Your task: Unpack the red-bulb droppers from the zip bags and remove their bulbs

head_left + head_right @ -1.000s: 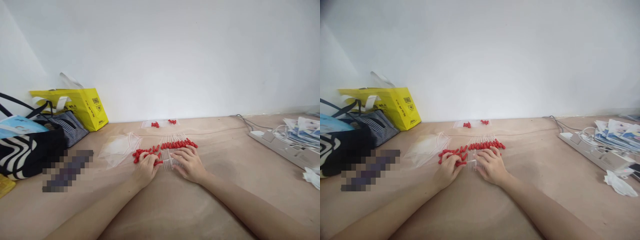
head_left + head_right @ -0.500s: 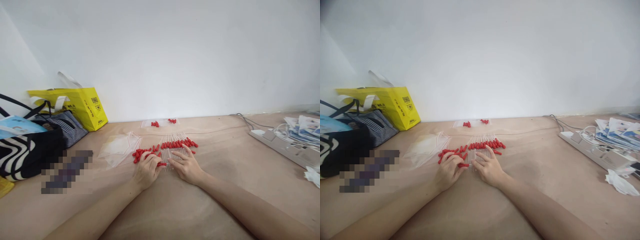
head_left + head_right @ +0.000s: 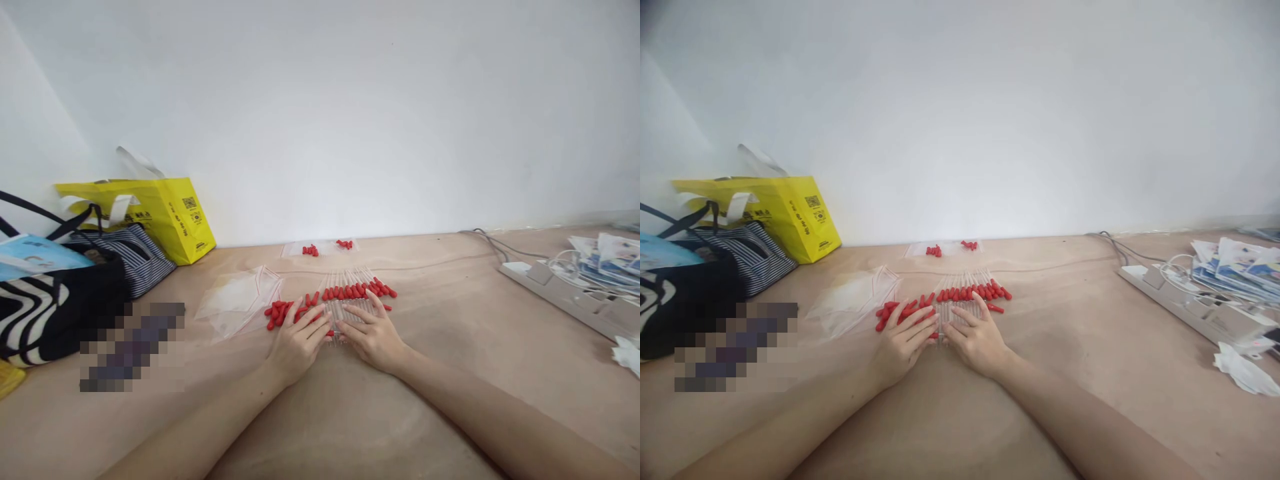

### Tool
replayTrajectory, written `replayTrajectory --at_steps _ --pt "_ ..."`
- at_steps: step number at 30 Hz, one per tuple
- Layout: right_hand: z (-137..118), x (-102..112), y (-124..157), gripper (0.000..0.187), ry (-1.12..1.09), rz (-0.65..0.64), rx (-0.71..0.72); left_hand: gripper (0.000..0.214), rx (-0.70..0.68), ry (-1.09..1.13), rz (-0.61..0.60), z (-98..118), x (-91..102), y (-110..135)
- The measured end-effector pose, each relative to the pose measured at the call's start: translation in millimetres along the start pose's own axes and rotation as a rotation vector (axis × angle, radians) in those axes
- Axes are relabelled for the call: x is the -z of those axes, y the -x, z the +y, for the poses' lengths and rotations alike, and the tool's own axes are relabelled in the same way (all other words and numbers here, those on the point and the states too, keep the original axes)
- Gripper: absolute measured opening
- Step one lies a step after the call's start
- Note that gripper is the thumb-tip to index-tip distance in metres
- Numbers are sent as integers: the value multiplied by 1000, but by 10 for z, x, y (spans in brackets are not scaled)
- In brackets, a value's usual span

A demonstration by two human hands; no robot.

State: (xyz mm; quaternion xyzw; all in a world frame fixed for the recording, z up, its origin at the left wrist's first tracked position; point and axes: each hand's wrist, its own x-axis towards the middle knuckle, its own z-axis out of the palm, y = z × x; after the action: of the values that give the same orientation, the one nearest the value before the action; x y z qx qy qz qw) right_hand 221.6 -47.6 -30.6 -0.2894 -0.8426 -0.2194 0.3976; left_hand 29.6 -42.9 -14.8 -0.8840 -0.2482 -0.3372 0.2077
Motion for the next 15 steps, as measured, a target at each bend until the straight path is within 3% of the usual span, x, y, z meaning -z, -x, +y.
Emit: replayTrajectory --at_steps 15 --pt "-21 60 16 14 3 -11 38 24 -48 14 -63 -9 81 29"
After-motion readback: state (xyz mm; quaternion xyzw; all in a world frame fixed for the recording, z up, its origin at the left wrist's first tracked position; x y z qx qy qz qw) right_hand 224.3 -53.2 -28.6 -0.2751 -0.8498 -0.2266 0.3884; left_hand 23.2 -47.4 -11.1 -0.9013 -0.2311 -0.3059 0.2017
